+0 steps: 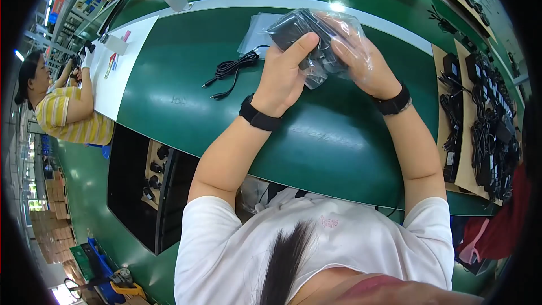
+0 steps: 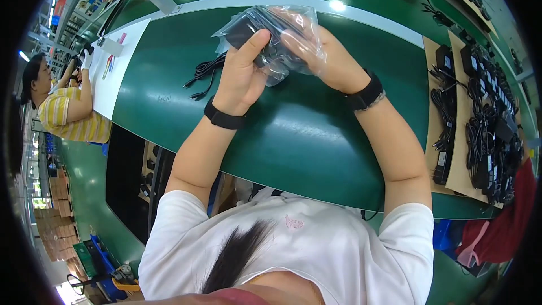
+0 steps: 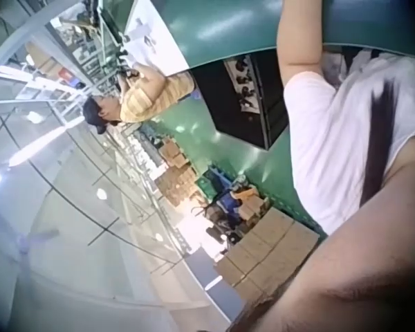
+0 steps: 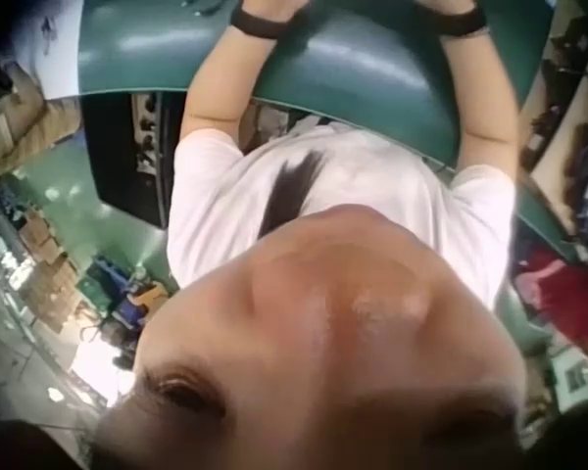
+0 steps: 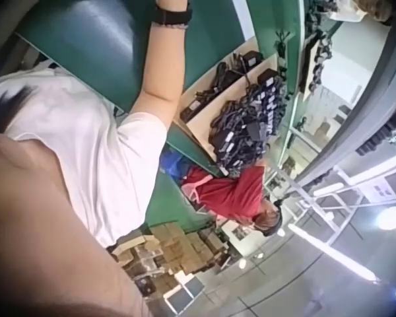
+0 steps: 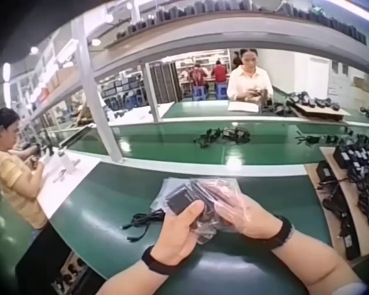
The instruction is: Packing power adapters into plastic bags after coiling their cables.
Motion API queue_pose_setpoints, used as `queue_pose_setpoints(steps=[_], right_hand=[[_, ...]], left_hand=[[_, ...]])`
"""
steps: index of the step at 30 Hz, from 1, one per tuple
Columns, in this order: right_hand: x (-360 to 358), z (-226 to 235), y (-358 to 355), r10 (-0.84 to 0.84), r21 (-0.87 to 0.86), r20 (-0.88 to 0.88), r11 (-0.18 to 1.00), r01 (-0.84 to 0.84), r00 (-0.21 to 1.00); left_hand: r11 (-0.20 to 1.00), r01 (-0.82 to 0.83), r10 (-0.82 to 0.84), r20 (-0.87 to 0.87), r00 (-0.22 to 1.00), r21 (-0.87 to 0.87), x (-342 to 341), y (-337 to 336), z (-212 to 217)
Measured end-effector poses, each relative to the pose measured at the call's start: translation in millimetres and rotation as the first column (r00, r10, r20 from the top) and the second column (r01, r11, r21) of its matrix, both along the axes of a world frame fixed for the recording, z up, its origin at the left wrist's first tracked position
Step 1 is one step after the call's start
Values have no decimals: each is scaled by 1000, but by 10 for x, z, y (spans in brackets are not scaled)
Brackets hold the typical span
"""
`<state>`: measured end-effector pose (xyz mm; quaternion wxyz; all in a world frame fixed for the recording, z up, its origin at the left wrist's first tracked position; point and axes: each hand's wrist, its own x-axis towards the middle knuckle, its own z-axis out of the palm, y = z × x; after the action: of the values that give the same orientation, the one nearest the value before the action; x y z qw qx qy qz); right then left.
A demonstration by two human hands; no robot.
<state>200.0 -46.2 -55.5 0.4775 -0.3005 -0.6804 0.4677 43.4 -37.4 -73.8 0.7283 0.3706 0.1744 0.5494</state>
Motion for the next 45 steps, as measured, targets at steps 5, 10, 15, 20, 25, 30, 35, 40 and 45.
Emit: queue_pose_setpoints(steps=[5, 10, 15, 20, 25, 30, 35, 40, 45], right_hand=[[-49, -328, 108, -161, 264, -2, 952, 155, 987], [-98, -420, 139, -186, 331, 118, 933, 138, 975], [-53, -298, 148, -248, 365, 344, 924, 114, 905], [41, -280, 179, 64, -63, -120, 995, -72, 991], [155, -108, 161, -124, -109, -81, 987, 115, 989], [50, -188, 81, -352, -213, -156, 924, 317, 923], [63, -137, 74, -246, -377, -173, 911, 167, 954], [14, -121, 20, -286, -220, -299, 949, 226, 910], [82, -177, 75, -310, -140, -174, 947, 288, 935]], left_hand=[[985, 92, -77, 105, 991, -149, 51, 26, -90], [975, 119, -111, 51, 992, -187, 44, 68, -133], [968, 84, -95, -37, 995, -236, 14, 103, -157], [967, 73, -65, 42, 997, -243, -2, 123, -118], [973, -12, 34, 94, 995, -229, -40, 145, -76], [978, -128, 146, 103, 984, -166, -55, 152, -111], [977, -206, 209, 67, 976, -55, -53, 133, -59], [995, -99, 99, 39, 994, 0, -1, 73, -52], [998, 57, -57, 58, 997, 4, -6, 70, -101]])
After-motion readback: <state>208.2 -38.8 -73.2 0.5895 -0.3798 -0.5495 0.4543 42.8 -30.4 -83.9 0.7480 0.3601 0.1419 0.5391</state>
